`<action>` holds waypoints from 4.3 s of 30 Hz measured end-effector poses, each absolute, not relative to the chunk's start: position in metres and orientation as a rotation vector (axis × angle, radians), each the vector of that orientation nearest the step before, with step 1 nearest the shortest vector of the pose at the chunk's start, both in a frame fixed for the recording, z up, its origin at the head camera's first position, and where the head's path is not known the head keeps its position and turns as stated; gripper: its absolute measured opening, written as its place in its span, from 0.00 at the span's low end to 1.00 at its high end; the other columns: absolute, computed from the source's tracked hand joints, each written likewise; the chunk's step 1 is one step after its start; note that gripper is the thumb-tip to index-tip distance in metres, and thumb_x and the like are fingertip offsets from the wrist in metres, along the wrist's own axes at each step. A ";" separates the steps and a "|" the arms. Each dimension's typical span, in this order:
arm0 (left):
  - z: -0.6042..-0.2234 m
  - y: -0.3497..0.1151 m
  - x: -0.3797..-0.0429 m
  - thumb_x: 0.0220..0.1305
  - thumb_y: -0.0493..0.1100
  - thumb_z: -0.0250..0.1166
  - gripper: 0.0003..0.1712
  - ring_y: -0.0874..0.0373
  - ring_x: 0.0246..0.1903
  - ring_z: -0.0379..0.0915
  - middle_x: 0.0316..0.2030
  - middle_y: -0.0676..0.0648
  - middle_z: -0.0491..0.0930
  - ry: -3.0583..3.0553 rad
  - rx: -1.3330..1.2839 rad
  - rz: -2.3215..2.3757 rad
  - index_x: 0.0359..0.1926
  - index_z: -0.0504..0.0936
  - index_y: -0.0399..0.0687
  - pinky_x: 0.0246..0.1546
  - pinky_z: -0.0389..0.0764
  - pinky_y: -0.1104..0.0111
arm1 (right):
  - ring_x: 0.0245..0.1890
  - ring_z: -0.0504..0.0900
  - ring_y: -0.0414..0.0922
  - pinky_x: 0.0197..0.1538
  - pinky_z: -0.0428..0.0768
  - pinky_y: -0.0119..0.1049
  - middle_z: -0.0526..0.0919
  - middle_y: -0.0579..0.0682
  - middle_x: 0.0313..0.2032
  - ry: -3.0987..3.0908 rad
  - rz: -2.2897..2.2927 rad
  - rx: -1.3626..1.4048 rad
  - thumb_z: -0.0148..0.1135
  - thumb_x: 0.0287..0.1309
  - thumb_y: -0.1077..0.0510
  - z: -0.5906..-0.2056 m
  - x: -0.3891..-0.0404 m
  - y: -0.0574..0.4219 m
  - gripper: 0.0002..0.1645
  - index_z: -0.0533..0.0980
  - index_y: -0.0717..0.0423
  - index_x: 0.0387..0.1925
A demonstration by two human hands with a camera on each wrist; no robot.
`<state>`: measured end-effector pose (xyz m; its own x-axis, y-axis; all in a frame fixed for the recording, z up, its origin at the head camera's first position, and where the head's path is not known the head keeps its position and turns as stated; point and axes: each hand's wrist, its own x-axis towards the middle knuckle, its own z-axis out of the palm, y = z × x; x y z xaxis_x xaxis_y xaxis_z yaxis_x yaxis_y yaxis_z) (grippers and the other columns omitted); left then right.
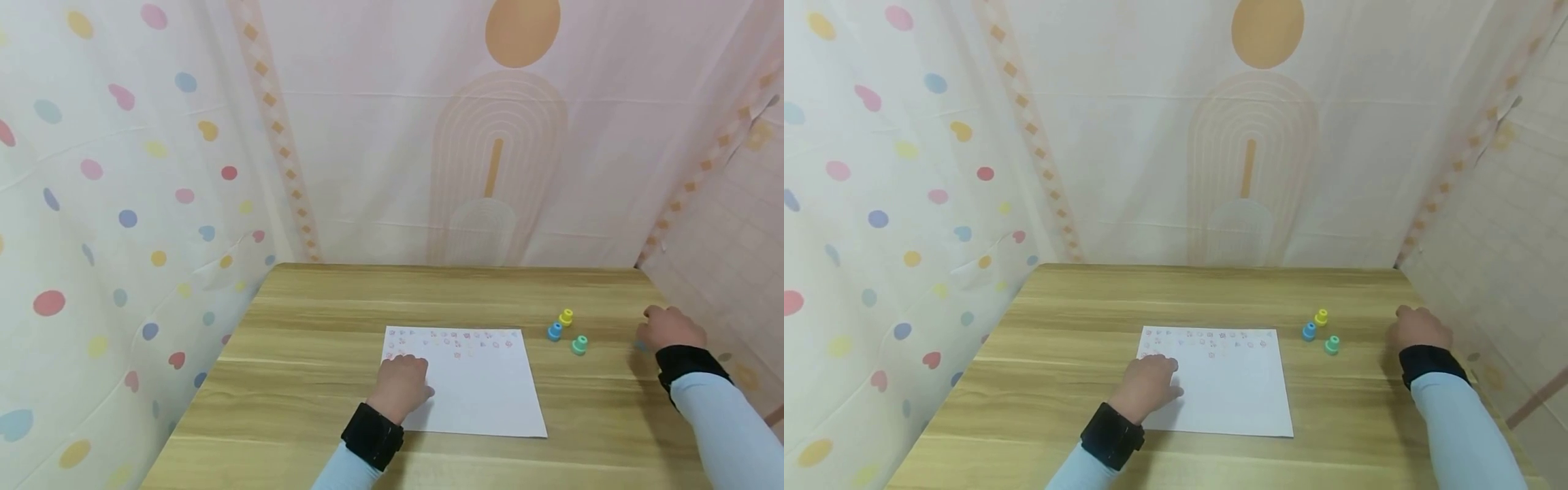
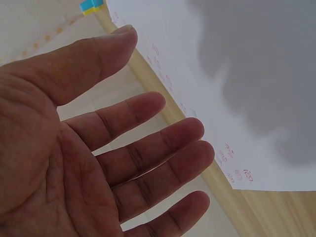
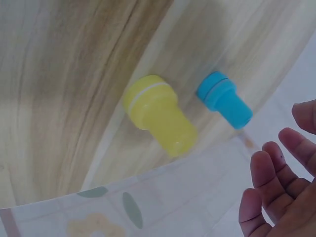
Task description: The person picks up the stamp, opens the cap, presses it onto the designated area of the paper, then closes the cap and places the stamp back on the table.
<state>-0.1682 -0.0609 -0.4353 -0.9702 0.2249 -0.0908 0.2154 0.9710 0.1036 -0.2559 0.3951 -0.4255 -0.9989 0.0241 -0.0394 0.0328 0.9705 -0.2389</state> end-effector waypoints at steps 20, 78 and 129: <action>-0.437 -0.057 -0.170 0.49 0.52 0.72 0.18 0.53 0.22 0.70 0.24 0.45 0.82 3.028 0.357 0.113 0.36 0.85 0.44 0.28 0.79 0.58 | 0.44 0.76 0.70 0.44 0.76 0.65 0.80 0.76 0.45 3.075 -0.369 -0.202 0.51 0.65 0.54 -0.433 -0.269 0.332 0.26 0.73 0.76 0.51; -0.438 -0.050 -0.169 0.49 0.51 0.72 0.17 0.55 0.21 0.70 0.25 0.46 0.84 3.045 0.422 0.139 0.35 0.86 0.44 0.30 0.80 0.57 | 0.22 0.70 0.47 0.24 0.69 0.38 0.75 0.52 0.22 3.071 -0.659 -0.275 0.59 0.59 0.60 -0.467 -0.239 0.284 0.07 0.77 0.62 0.31; -0.451 -0.041 -0.179 0.53 0.52 0.70 0.22 0.53 0.33 0.79 0.35 0.46 0.85 3.173 0.551 0.257 0.47 0.84 0.46 0.32 0.83 0.58 | 0.27 0.74 0.45 0.28 0.74 0.35 0.79 0.52 0.30 2.874 -1.180 -0.148 0.62 0.60 0.59 -0.472 -0.209 0.162 0.11 0.79 0.58 0.44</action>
<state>-0.1789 -0.0408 -0.4510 -0.9381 0.3269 0.1148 0.3411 0.9294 0.1409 -0.2088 0.1623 -0.4724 -0.9950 -0.0999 0.0069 -0.0759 0.7076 -0.7025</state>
